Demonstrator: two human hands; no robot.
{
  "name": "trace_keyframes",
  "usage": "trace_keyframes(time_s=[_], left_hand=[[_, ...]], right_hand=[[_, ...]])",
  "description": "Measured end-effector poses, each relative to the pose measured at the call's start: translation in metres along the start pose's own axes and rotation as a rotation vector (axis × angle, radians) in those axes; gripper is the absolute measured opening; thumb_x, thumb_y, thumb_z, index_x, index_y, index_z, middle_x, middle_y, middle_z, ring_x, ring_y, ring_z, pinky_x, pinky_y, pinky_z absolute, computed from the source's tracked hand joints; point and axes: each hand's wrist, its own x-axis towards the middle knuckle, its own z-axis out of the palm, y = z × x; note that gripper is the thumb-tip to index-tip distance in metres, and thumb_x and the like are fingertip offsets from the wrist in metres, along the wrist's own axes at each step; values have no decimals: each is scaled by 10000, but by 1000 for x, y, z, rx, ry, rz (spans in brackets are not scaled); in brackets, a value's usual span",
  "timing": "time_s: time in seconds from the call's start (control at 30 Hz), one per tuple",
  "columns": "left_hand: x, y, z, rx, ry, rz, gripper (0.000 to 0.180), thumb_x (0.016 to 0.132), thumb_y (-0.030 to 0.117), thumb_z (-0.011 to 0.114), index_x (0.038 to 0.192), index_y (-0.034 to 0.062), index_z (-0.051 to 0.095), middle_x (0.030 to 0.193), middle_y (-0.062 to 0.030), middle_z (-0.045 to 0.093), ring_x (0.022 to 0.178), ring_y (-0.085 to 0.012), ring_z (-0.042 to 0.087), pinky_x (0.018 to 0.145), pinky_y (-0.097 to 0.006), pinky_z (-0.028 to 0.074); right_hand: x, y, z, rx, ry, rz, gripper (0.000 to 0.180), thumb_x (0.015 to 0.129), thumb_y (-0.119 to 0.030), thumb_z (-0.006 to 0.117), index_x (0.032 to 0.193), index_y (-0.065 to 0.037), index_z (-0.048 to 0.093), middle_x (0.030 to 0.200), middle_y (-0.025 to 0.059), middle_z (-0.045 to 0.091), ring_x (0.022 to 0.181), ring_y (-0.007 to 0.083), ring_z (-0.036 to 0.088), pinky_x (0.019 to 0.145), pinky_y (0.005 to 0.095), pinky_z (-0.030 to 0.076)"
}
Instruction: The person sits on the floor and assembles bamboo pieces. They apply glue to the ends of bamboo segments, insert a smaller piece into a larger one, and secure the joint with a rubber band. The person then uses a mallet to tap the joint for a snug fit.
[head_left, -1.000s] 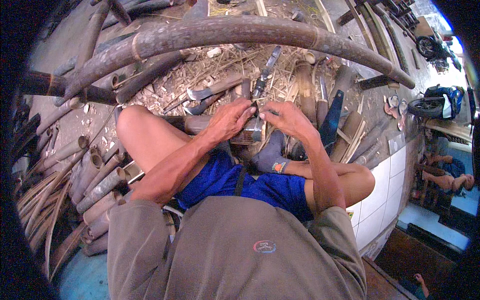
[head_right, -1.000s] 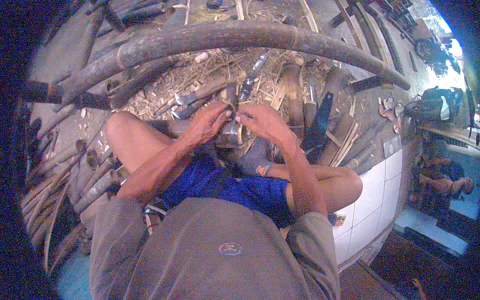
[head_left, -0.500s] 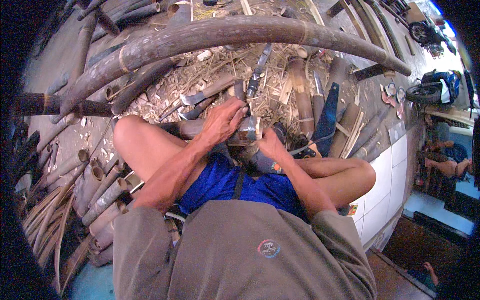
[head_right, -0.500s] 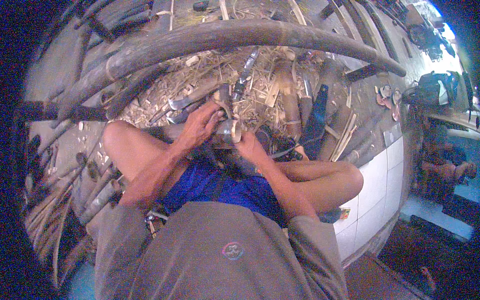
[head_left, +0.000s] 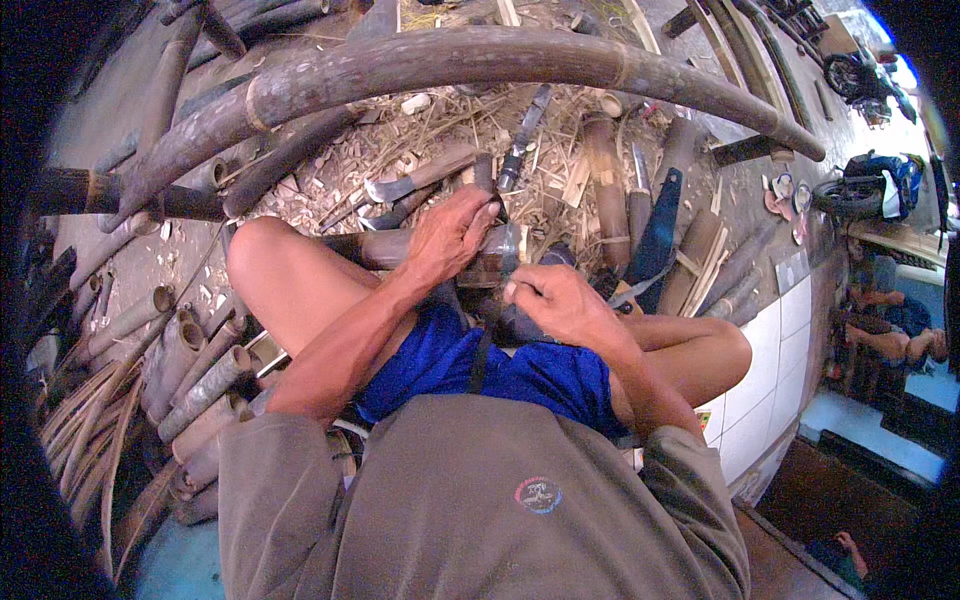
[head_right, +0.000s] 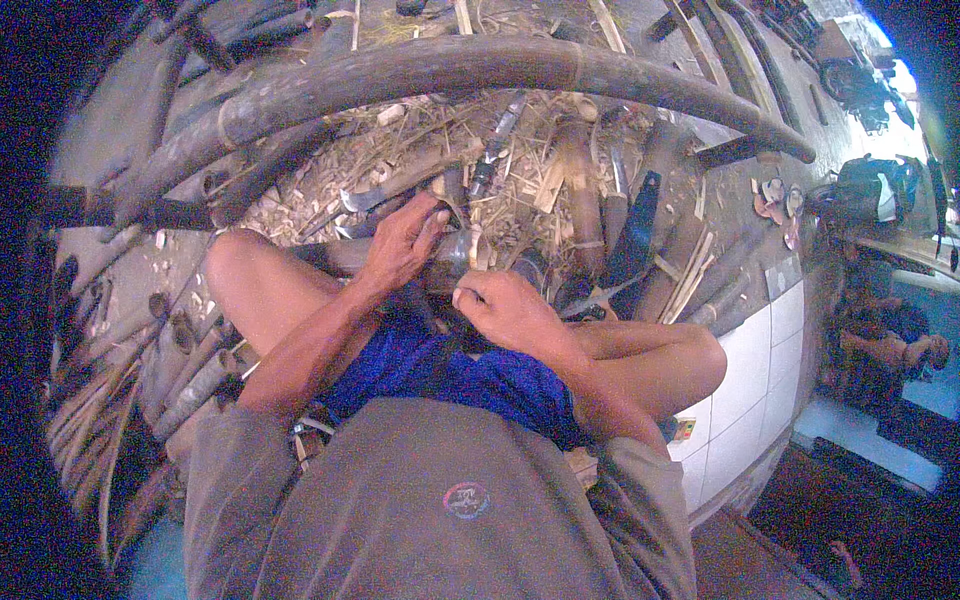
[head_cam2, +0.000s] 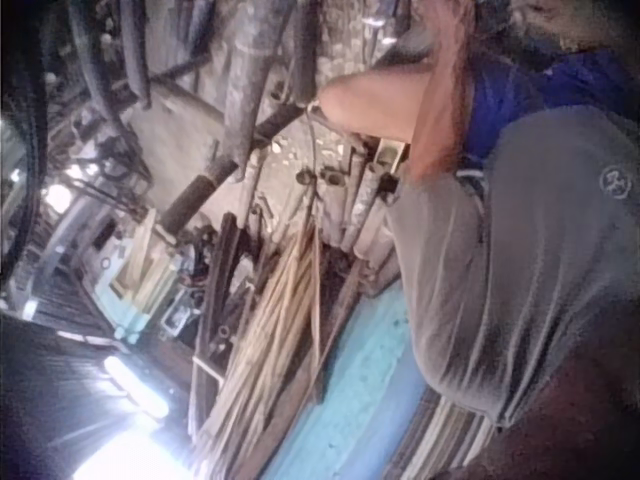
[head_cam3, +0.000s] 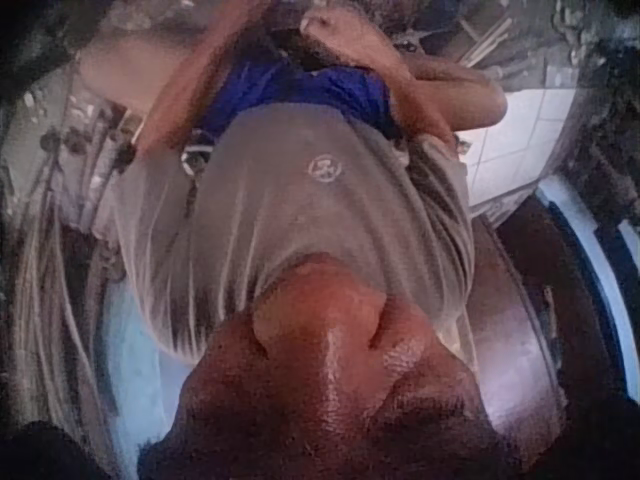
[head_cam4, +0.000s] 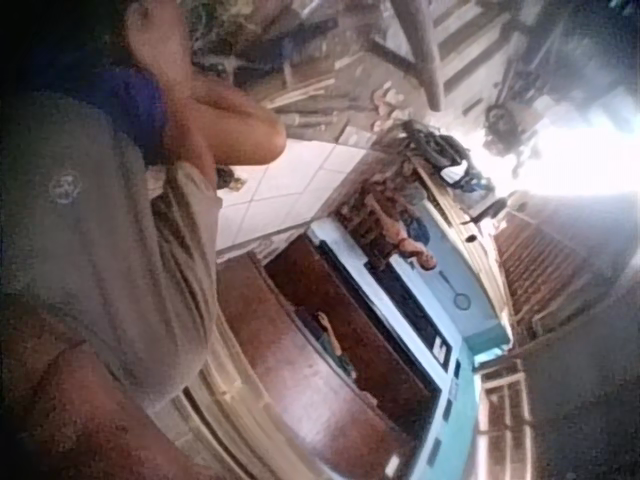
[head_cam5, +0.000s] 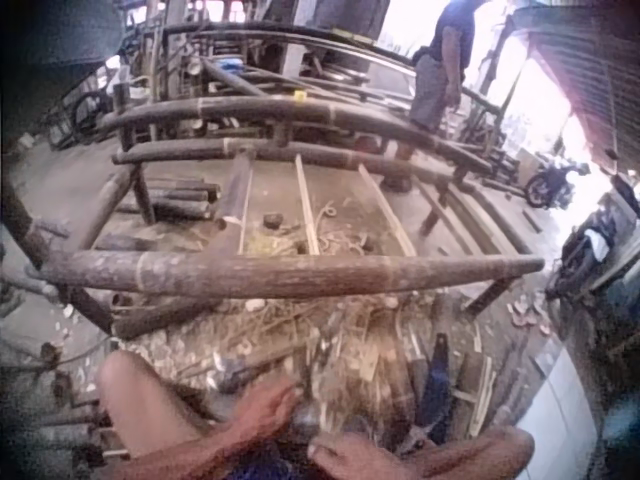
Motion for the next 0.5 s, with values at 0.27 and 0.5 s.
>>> trace_keyframes(time_s=[0.27,0.5], left_hand=[[-8,-7,6,-15,-67,-125,254,1018,291,559,1044,43,602,917,-174,608,894,-397,629,762,-474,491],[-11,-6,13,1,-43,-42,256,1025,292,548,1086,51,607,1069,-154,591,937,-391,633,768,-474,506]], right_hand=[[30,-2,-27,243,113,66,265,946,-242,659,973,12,730,1065,41,665,915,115,575,735,270,463],[68,21,-25,446,102,206,340,911,-343,722,985,-13,762,871,-3,682,681,69,539,607,237,432]])
